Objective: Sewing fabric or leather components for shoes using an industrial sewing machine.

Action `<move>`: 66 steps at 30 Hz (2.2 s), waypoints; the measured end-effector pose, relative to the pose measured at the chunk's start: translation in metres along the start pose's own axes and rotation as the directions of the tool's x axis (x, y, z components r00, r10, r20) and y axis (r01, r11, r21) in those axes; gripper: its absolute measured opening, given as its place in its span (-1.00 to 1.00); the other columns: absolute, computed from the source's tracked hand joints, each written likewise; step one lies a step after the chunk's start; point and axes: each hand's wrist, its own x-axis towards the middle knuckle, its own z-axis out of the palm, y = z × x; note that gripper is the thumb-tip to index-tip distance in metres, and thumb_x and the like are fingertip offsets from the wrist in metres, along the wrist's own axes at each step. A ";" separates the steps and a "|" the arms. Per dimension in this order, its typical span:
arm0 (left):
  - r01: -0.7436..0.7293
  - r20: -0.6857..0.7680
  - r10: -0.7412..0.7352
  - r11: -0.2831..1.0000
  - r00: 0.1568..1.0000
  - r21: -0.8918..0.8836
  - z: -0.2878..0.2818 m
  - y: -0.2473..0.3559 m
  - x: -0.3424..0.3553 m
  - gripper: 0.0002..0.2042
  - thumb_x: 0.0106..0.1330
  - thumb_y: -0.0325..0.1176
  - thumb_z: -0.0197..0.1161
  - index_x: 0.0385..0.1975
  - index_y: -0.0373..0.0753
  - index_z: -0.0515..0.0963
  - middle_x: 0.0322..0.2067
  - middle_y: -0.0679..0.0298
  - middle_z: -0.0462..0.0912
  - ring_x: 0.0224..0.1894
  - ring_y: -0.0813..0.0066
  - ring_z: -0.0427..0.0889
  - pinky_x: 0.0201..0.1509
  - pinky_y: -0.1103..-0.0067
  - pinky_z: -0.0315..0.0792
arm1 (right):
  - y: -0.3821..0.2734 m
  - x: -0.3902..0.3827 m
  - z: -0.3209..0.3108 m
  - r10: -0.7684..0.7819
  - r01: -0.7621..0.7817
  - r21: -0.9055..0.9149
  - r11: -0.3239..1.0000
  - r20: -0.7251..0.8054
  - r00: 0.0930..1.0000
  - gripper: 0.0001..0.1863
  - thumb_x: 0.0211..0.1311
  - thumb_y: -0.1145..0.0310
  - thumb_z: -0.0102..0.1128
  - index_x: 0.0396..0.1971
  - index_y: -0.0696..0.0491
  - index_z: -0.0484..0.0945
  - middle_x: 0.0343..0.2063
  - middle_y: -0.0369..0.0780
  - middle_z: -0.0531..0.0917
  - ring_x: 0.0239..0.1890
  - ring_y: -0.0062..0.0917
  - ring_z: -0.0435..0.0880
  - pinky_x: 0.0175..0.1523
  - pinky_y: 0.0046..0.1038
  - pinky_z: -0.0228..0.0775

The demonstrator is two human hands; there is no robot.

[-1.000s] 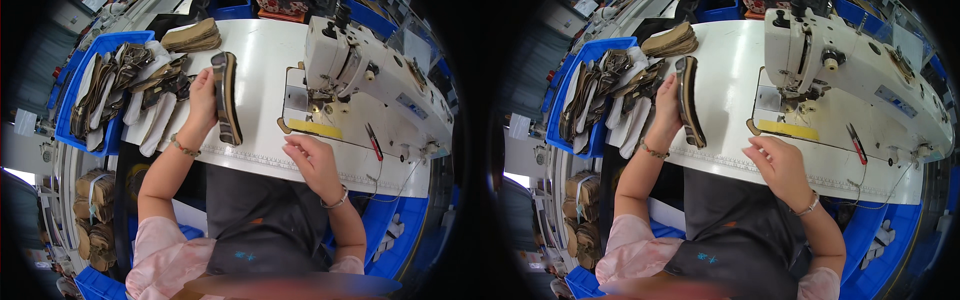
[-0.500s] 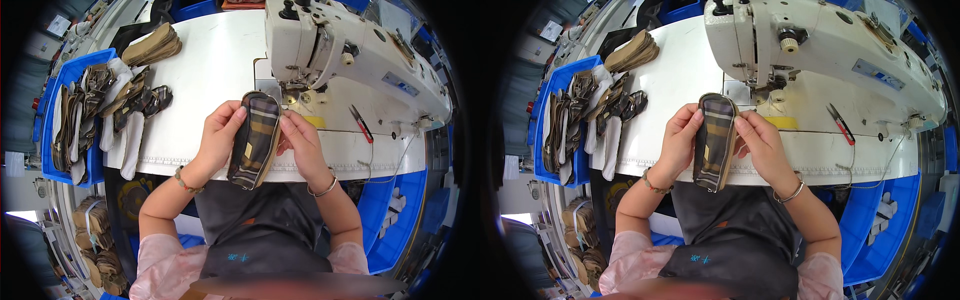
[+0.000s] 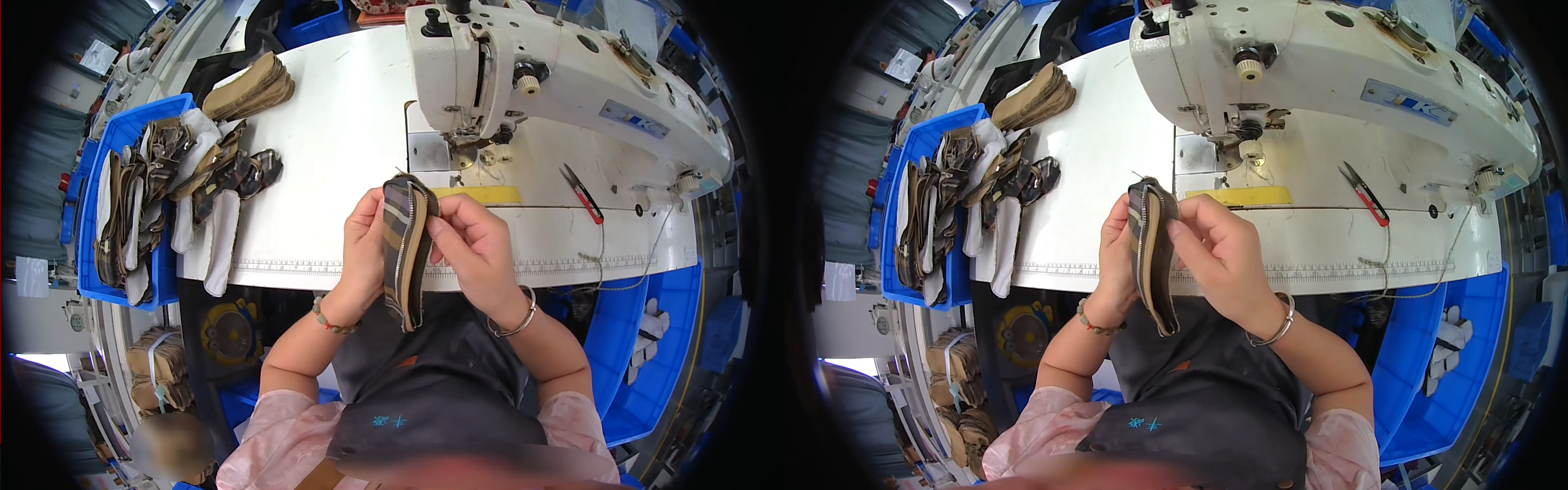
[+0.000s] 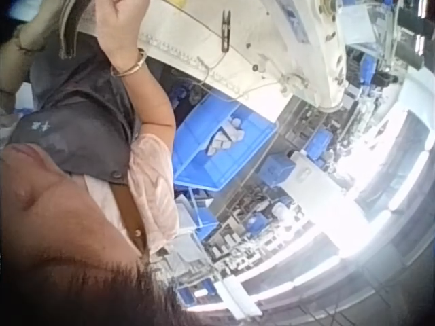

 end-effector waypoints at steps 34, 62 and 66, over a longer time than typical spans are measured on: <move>-0.394 0.118 0.495 0.502 0.861 0.769 0.027 0.028 -0.017 -0.75 0.12 -0.75 0.18 -0.25 -0.30 0.54 -0.53 0.43 0.37 -0.48 0.73 0.31 -0.41 0.72 0.22 | -0.014 -0.016 -0.007 -0.319 0.213 -0.558 0.802 -0.098 0.943 -0.65 0.17 0.50 0.33 -0.02 0.13 0.54 -0.51 -0.30 0.58 -0.62 -0.70 0.43 -0.47 -0.60 0.33; -0.305 0.147 0.306 0.576 0.941 0.758 0.016 0.037 -0.063 -0.53 0.22 -0.23 0.47 0.07 -0.24 0.50 -0.21 0.36 0.56 -0.15 0.62 0.55 -0.17 0.62 0.50 | -0.015 -0.029 -0.001 -0.108 0.125 -0.562 0.818 0.064 0.992 -0.83 0.26 0.52 0.24 -0.17 0.18 0.65 -0.42 -0.11 0.73 -0.40 -0.39 0.75 -0.28 -0.49 0.52; 0.058 0.109 -0.126 0.873 0.986 0.484 0.016 0.029 -0.063 -0.60 0.27 -0.31 0.46 0.03 -0.25 0.49 -0.17 0.41 0.59 -0.16 0.75 0.57 -0.16 0.69 0.50 | -0.008 -0.031 0.000 -0.081 0.097 -0.475 0.875 0.054 0.995 -0.81 0.24 0.56 0.19 -0.16 0.20 0.65 -0.44 -0.15 0.73 -0.41 -0.60 0.70 -0.28 -0.55 0.48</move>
